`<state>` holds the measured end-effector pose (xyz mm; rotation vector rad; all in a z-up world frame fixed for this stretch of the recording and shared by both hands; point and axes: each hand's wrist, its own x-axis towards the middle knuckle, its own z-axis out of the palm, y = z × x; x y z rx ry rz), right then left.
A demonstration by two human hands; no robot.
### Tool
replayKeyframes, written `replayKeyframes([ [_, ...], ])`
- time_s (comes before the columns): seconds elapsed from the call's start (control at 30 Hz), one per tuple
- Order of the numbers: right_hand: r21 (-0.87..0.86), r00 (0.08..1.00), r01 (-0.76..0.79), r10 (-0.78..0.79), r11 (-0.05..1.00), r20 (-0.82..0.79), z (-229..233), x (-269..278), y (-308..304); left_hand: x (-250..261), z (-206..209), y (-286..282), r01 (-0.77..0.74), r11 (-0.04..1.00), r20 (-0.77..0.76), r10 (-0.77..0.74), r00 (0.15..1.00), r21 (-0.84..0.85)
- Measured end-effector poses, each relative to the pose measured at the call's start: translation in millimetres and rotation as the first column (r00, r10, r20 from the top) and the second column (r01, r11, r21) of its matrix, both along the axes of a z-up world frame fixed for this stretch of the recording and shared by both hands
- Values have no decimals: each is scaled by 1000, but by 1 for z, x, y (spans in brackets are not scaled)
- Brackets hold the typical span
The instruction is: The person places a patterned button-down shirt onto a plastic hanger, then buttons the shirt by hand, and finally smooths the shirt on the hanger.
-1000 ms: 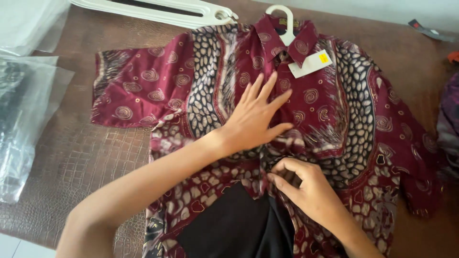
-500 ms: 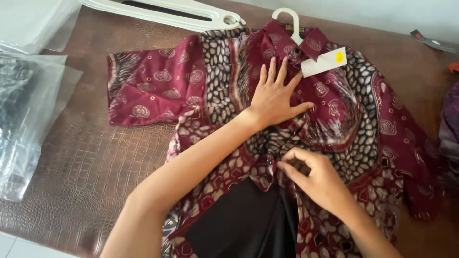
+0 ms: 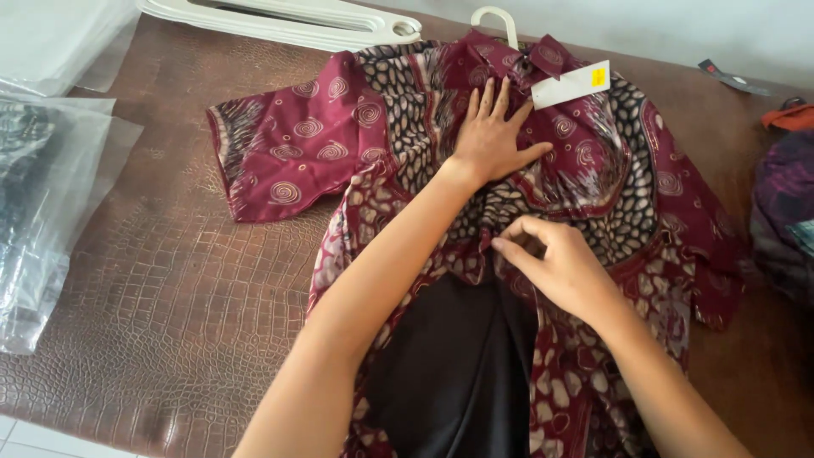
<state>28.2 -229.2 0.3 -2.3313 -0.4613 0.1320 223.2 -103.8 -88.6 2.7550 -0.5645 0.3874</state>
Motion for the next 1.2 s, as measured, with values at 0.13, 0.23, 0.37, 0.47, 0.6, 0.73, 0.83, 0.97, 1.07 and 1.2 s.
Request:
replayKeyframes([
  [0.13, -149, 966, 97, -129, 984, -224, 5, -7, 9, -2, -4, 2, -4, 1000, 42, 4, 999, -1],
  [0.23, -45, 990, 81, -86, 996, -110, -9, -16, 3, -18, -3, 6, 7, 997, 122, 3, 992, -83],
  [0.37, 46, 988, 105, -99, 993, -123, -10, -25, 6, -37, -2, 16, 21, 995, 156, -6, 988, -94],
  [0.47, 39, 972, 137, -127, 990, -198, -5, -30, 5, -50, 1, 18, 38, 994, 167, -20, 986, -102],
  [0.6, 13, 938, 160, -148, 987, -314, -8, -29, 2, -67, 10, 26, 63, 993, 115, -51, 992, -97],
  [0.73, 60, 955, 124, -103, 990, -278, -16, -27, -7, -96, 28, 48, 118, 980, 38, -114, 993, -158],
  [0.83, 50, 947, 94, -74, 994, -314, -16, -27, -10, -139, 54, 73, 202, 922, 40, -200, 979, -330],
  [0.97, -27, 902, 147, -145, 989, -408, -4, -31, -2, -205, 79, 96, 268, 919, 127, -241, 962, -290],
  [1.07, -15, 903, 124, -119, 992, -413, -3, -27, -4, -233, 86, 104, 233, 914, -65, -269, 961, -331],
  [1.2, -19, 920, 72, -74, 997, -385, 3, -24, -2, -242, 84, 110, 246, 864, -174, -350, 920, -438],
])
